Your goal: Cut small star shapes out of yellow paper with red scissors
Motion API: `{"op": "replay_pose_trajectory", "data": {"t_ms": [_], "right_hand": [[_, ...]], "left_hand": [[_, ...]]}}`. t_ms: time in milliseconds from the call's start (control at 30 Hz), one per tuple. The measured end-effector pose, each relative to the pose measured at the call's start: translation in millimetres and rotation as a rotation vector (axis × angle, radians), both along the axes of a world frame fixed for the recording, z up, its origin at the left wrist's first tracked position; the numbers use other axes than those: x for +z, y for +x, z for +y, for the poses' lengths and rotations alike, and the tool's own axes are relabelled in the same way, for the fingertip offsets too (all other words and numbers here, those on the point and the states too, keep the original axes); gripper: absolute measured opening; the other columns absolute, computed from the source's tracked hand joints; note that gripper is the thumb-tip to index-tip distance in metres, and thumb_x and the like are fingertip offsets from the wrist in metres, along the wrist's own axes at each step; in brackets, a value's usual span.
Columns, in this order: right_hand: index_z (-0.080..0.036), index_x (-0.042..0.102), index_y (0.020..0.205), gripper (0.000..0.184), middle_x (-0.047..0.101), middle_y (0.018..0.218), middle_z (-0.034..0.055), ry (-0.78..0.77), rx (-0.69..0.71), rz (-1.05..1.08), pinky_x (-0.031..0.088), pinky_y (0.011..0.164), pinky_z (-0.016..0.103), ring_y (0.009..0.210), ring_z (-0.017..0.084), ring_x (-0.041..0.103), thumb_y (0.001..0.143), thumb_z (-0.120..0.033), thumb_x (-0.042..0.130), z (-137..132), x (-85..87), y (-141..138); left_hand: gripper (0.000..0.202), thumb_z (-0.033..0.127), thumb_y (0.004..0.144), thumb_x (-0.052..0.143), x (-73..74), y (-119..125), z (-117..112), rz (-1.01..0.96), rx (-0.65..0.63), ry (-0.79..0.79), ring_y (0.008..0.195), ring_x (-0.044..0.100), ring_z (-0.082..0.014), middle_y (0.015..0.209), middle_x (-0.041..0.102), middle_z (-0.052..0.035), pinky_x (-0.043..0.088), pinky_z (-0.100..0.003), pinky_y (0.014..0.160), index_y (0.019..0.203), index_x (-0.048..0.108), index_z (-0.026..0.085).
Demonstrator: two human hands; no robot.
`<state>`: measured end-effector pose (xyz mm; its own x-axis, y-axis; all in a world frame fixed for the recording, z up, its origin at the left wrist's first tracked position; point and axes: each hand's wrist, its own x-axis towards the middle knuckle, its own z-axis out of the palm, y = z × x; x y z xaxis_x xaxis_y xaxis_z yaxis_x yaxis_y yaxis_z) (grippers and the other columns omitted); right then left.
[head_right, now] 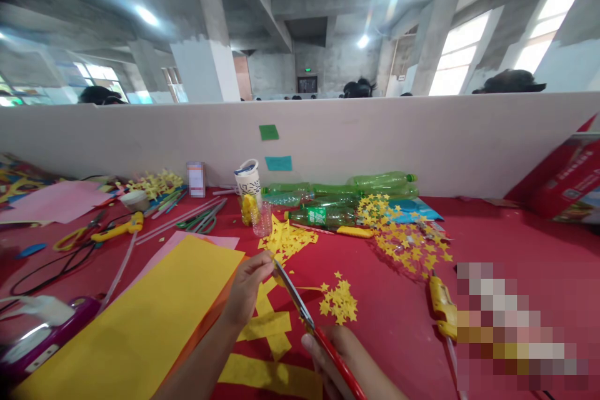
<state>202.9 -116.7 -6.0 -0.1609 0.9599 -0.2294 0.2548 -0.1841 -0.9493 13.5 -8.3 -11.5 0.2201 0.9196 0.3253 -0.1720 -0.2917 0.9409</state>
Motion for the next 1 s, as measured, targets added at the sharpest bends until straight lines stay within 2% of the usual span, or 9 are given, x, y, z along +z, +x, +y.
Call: {"op": "replay_pose_trajectory", "data": {"t_ms": [300, 367, 433, 533, 600, 700, 800, 933, 1000], "right_hand": [[-0.019, 0.059, 0.115, 0.024, 0.059, 0.119, 0.0062, -0.085, 0.05, 0.016, 0.053, 0.082, 0.039, 0.098, 0.022, 0.061, 0.094, -0.029, 0.055, 6.0, 3.4, -1.3], [-0.016, 0.062, 0.106, 0.022, 0.065, 0.105, 0.0056, -0.099, 0.058, 0.015, 0.055, 0.073, 0.034, 0.086, 0.019, 0.065, 0.094, -0.033, 0.054, 7.3, 2.1, -0.9], [-0.015, 0.063, 0.086, 0.03, 0.067, 0.076, 0.0022, -0.112, 0.057, 0.009, 0.053, 0.056, 0.025, 0.062, 0.015, 0.064, 0.094, -0.041, 0.051, 7.6, -0.1, 0.3], [-0.018, 0.053, 0.068, 0.043, 0.05, 0.04, -0.0061, -0.117, -0.013, -0.024, 0.036, 0.034, 0.017, 0.031, 0.008, 0.046, 0.089, -0.056, 0.047, 8.0, -4.3, 2.0], [-0.02, 0.049, 0.067, 0.045, 0.043, 0.033, -0.0094, -0.11, -0.089, -0.045, 0.028, 0.029, 0.014, 0.025, 0.005, 0.034, 0.084, -0.061, 0.047, 9.1, -7.0, 2.6], [-0.02, 0.046, 0.065, 0.046, 0.04, 0.03, -0.0102, -0.069, -0.183, -0.012, 0.023, 0.028, 0.013, 0.023, 0.004, 0.029, 0.08, -0.063, 0.048, 12.2, -9.9, 4.2], [-0.02, 0.045, 0.065, 0.046, 0.039, 0.031, -0.0104, -0.023, -0.245, 0.049, 0.023, 0.028, 0.013, 0.024, 0.004, 0.03, 0.08, -0.064, 0.047, 16.1, -10.3, 9.5], [-0.02, 0.045, 0.066, 0.046, 0.042, 0.034, -0.0095, 0.033, -0.271, 0.106, 0.024, 0.027, 0.013, 0.024, 0.005, 0.032, 0.084, -0.062, 0.043, 22.3, -8.0, 21.8], [-0.02, 0.045, 0.065, 0.045, 0.043, 0.034, -0.009, 0.056, -0.281, 0.128, 0.024, 0.027, 0.013, 0.024, 0.005, 0.033, 0.086, -0.061, 0.043, 25.1, -7.2, 27.1]], "left_hand": [[0.023, 0.022, 0.081, 0.054, 0.7, 0.9, 0.2, -0.003, 0.044, -0.021, 0.066, 0.044, -0.0148, 0.062, 0.047, 0.0004, 0.035, -0.026, 0.066, 0.058, 0.054, 0.017], [0.024, 0.022, 0.081, 0.054, 0.5, 0.9, 0.3, -0.004, 0.056, -0.026, 0.066, 0.044, -0.0149, 0.062, 0.048, 0.0004, 0.036, -0.027, 0.067, 0.058, 0.054, 0.017], [0.024, 0.022, 0.08, 0.055, -0.2, 0.7, 1.0, -0.008, 0.071, -0.029, 0.066, 0.045, -0.015, 0.062, 0.048, 0.0002, 0.036, -0.027, 0.068, 0.057, 0.054, 0.017], [0.025, 0.024, 0.082, 0.055, -1.6, -0.6, 3.2, -0.017, 0.096, -0.038, 0.068, 0.047, -0.0153, 0.063, 0.049, -0.0001, 0.038, -0.027, 0.07, 0.058, 0.055, 0.017], [0.023, 0.027, 0.084, 0.054, -1.9, -2.2, 5.1, -0.018, 0.117, -0.045, 0.07, 0.049, -0.0157, 0.066, 0.05, -0.0005, 0.04, -0.028, 0.073, 0.063, 0.056, 0.017], [0.022, 0.028, 0.086, 0.052, -0.4, -3.7, 5.8, -0.001, 0.147, -0.04, 0.072, 0.05, -0.0162, 0.069, 0.052, -0.0011, 0.04, -0.029, 0.074, 0.067, 0.058, 0.018], [0.019, 0.025, 0.083, 0.057, 1.6, 0.4, 1.0, 0.136, 0.149, 0.071, 0.074, 0.051, -0.0183, 0.071, 0.055, -0.0032, 0.039, -0.03, 0.074, 0.066, 0.06, 0.018], [0.015, 0.022, 0.084, 0.054, -1.9, 15.9, -10.4, 0.516, 0.115, 0.392, 0.08, 0.052, -0.0222, 0.078, 0.061, -0.0068, 0.039, -0.034, 0.076, 0.075, 0.065, 0.02], [0.016, 0.023, 0.087, 0.051, -6.5, 24.1, -14.5, 0.616, 0.081, 0.421, 0.083, 0.053, -0.0231, 0.082, 0.063, -0.0075, 0.04, -0.036, 0.078, 0.081, 0.066, 0.022]]}}
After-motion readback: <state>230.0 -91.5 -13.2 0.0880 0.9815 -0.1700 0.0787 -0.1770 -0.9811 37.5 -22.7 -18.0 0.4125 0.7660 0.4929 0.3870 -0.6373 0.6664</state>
